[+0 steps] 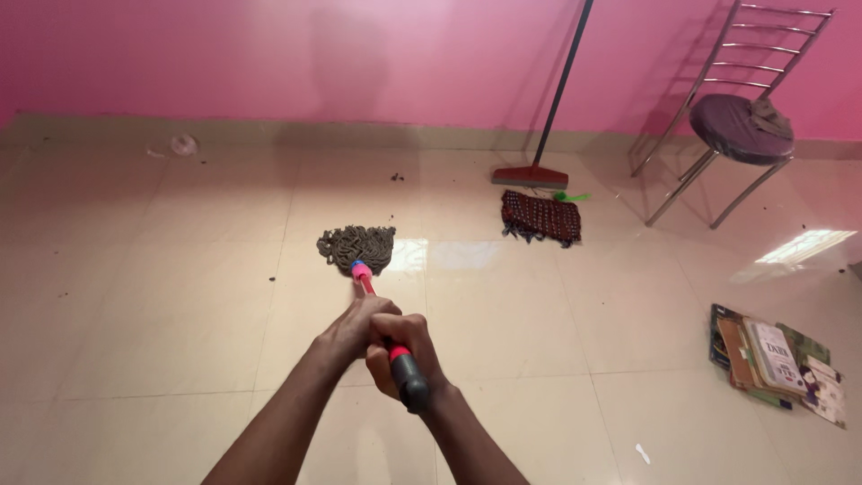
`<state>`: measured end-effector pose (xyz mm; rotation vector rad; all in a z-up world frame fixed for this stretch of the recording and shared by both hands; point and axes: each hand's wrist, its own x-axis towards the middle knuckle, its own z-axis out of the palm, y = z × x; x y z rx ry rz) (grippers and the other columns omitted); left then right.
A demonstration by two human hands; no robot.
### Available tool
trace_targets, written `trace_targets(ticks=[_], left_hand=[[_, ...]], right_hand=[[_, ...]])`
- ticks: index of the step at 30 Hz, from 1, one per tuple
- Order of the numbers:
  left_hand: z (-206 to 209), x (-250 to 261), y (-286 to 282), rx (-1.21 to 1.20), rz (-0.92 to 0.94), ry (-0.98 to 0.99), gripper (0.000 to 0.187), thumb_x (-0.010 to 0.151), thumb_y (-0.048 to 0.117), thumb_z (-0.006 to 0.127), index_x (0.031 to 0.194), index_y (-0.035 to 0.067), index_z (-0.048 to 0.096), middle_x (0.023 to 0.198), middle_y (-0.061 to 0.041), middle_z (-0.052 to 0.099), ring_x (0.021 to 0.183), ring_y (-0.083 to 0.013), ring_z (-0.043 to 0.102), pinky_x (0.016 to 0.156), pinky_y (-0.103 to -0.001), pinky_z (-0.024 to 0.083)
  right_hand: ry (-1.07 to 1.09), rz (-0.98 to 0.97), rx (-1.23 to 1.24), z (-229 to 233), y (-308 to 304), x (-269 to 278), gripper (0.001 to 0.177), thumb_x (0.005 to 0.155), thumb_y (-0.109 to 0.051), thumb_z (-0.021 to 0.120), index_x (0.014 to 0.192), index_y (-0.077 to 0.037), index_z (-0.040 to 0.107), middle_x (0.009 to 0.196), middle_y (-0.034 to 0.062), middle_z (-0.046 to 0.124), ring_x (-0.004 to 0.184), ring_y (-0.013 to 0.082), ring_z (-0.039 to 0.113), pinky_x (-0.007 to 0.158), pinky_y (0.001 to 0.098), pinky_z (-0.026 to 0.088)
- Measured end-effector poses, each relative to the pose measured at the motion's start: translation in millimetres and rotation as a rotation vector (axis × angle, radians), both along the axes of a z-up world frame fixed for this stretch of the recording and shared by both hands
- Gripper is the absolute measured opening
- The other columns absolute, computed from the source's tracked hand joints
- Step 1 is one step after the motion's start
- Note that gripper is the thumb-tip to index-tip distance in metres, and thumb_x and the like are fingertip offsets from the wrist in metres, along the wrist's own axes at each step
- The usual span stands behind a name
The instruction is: The person mops the tiled floor using a string mop, wiping across different areas of the room and clearing debris.
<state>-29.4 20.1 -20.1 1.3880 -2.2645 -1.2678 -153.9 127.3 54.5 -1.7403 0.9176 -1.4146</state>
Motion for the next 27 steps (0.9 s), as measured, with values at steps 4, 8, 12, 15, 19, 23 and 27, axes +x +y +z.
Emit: trace_targets(ticks=[4,8,12,15,19,23,27], left_hand=[[-9,11,37,-0.085,0.024,0.195,0.019,0.089,0.014,0.057,0.081,0.004,0.071,0.077,-0.012,0.068,0.071,-0.0237,0.064,0.066,-0.035,0.055],[-4,37,89,-0.534,-0.184,0.464,0.014,0.081,0.012,0.065,0.089,0.001,0.070,0.082,-0.014,0.067,0.076,-0.0246,0.064,0.067,-0.036,0.054],[28,33,98,0.022,-0.041,-0.205,0.016,0.085,0.017,0.063,0.075,0.006,0.067,0.072,-0.009,0.066,0.068,-0.0191,0.067,0.062,-0.033,0.055],[27,41,113,0.044,0.000,-0.145,0.015,0.085,0.016,0.063,0.075,0.006,0.068,0.073,-0.009,0.067,0.068,-0.0188,0.067,0.062,-0.033,0.055],[12,45,135,0.037,0.011,-0.060,0.014,0.085,0.016,0.063,0.076,0.006,0.068,0.073,-0.009,0.067,0.068,-0.0185,0.067,0.063,-0.032,0.055],[3,52,167,0.043,0.011,-0.021,0.013,0.084,0.016,0.064,0.076,0.006,0.068,0.074,-0.008,0.067,0.069,-0.0181,0.067,0.063,-0.032,0.055],[4,52,201,0.044,0.012,0.002,0.012,0.084,0.016,0.064,0.077,0.007,0.068,0.075,-0.008,0.067,0.069,-0.0177,0.067,0.063,-0.032,0.056]], right_hand=[[0.011,-0.001,0.013,16,51,7,0.024,0.077,-0.003,0.058,0.062,-0.004,0.039,0.052,0.0022,0.038,0.048,0.0093,0.040,0.044,0.0289,0.035],[0.001,0.041,0.007,21,88,23,0.023,0.075,-0.002,0.056,0.064,-0.005,0.037,0.055,0.0009,0.040,0.050,0.0076,0.038,0.046,0.0285,0.033],[-0.077,0.112,0.152,18,96,42,0.031,0.076,0.003,0.058,0.061,-0.007,0.033,0.052,-0.0031,0.037,0.046,0.0041,0.037,0.041,0.0257,0.029],[-0.089,0.109,0.150,10,105,51,0.032,0.075,0.007,0.057,0.061,-0.008,0.032,0.055,-0.0049,0.036,0.047,0.0023,0.038,0.041,0.0239,0.029],[-0.084,0.111,0.187,3,132,55,0.032,0.074,0.007,0.056,0.061,-0.008,0.032,0.054,-0.0057,0.036,0.048,0.0015,0.037,0.041,0.0236,0.028],[-0.058,0.083,0.142,2,165,59,0.031,0.074,0.006,0.055,0.062,-0.008,0.030,0.055,-0.0057,0.035,0.049,0.0016,0.035,0.042,0.0233,0.028],[-0.024,0.087,0.070,6,196,59,0.025,0.073,-0.001,0.055,0.062,-0.008,0.034,0.055,-0.0047,0.039,0.051,0.0031,0.036,0.045,0.0241,0.030]])
